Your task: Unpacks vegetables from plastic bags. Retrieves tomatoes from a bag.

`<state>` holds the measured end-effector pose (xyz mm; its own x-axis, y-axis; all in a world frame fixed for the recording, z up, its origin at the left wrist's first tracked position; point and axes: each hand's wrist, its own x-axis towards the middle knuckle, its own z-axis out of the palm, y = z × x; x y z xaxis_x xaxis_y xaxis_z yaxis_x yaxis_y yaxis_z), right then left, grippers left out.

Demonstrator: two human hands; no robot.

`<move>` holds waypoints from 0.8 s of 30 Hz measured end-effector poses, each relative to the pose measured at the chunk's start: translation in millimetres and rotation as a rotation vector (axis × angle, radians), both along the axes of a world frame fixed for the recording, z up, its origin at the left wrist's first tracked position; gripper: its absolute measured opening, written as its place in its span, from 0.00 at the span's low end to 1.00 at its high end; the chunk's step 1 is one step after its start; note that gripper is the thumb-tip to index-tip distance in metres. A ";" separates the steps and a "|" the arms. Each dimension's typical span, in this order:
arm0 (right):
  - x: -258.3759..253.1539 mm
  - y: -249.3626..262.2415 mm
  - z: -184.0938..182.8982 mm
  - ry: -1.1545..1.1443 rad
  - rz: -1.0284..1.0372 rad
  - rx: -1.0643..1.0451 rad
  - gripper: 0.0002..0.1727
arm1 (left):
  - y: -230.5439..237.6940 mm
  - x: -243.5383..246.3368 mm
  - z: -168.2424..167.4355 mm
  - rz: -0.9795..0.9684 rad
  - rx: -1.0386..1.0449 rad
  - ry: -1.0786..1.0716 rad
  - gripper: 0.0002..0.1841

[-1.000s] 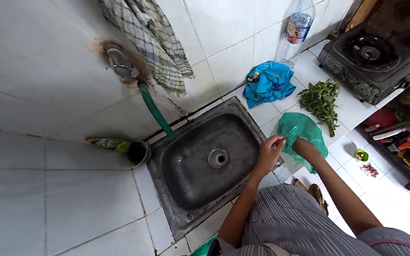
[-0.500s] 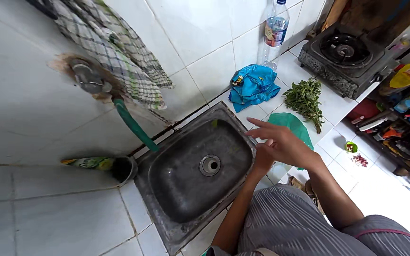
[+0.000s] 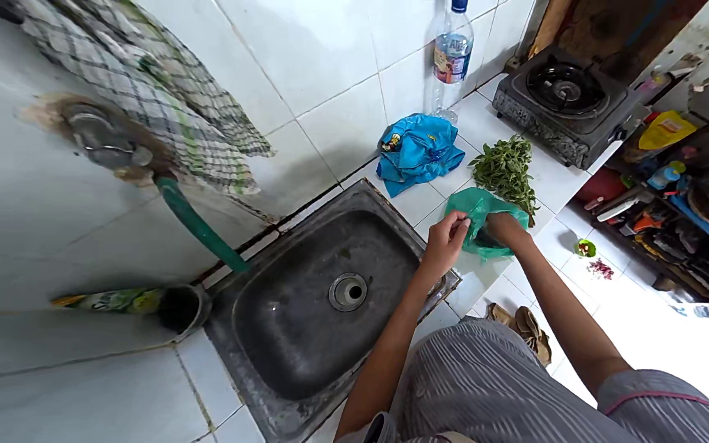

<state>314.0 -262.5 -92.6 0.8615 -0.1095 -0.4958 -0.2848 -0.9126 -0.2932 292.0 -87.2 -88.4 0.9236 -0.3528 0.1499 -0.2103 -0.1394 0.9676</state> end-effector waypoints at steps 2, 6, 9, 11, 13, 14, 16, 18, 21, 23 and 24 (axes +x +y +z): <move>9.8 1.1 -4.1 0.133 0.005 -0.062 0.22 | -2.5 -0.5 -1.7 0.011 -0.005 -0.004 0.12; 24.7 -8.1 -42.9 0.181 0.077 -0.027 0.26 | 3.3 0.3 -7.5 0.066 0.017 -0.002 0.12; 42.4 -13.1 -78.6 0.220 0.141 0.012 0.27 | 10.0 -0.5 -12.5 0.085 0.045 0.010 0.11; 44.9 -8.5 -80.7 0.251 0.139 0.012 0.27 | 11.2 -2.4 -16.1 0.083 0.051 0.019 0.12; 39.1 -4.8 -74.1 0.226 0.133 -0.009 0.27 | 10.4 -4.3 -18.5 0.087 0.039 0.025 0.12; 29.0 -0.8 -62.2 0.160 0.122 -0.006 0.25 | 10.4 -4.8 -17.9 0.092 0.032 0.025 0.12; 7.8 8.5 -27.1 0.054 0.066 0.020 0.23 | 11.5 -4.3 -13.7 0.107 0.033 0.025 0.12; -0.6 20.0 5.9 0.084 0.033 0.029 0.23 | 13.2 -3.9 -11.0 0.111 0.049 0.034 0.12; 2.8 17.5 -15.1 -0.042 0.101 0.083 0.26 | 12.6 -2.7 -12.6 0.107 0.044 0.040 0.12; 5.8 16.9 -32.0 -0.094 0.169 0.121 0.33 | 11.0 -3.0 -14.0 0.111 0.034 0.033 0.12; 4.9 20.4 -33.5 -0.095 0.182 0.139 0.34 | 10.5 -3.7 -14.2 0.114 0.027 0.030 0.12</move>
<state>318.9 -242.0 -126.1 0.9044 0.1157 -0.4108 -0.0842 -0.8952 -0.4376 288.3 -76.6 -102.6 0.9620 -0.2485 0.1131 -0.1622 -0.1866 0.9690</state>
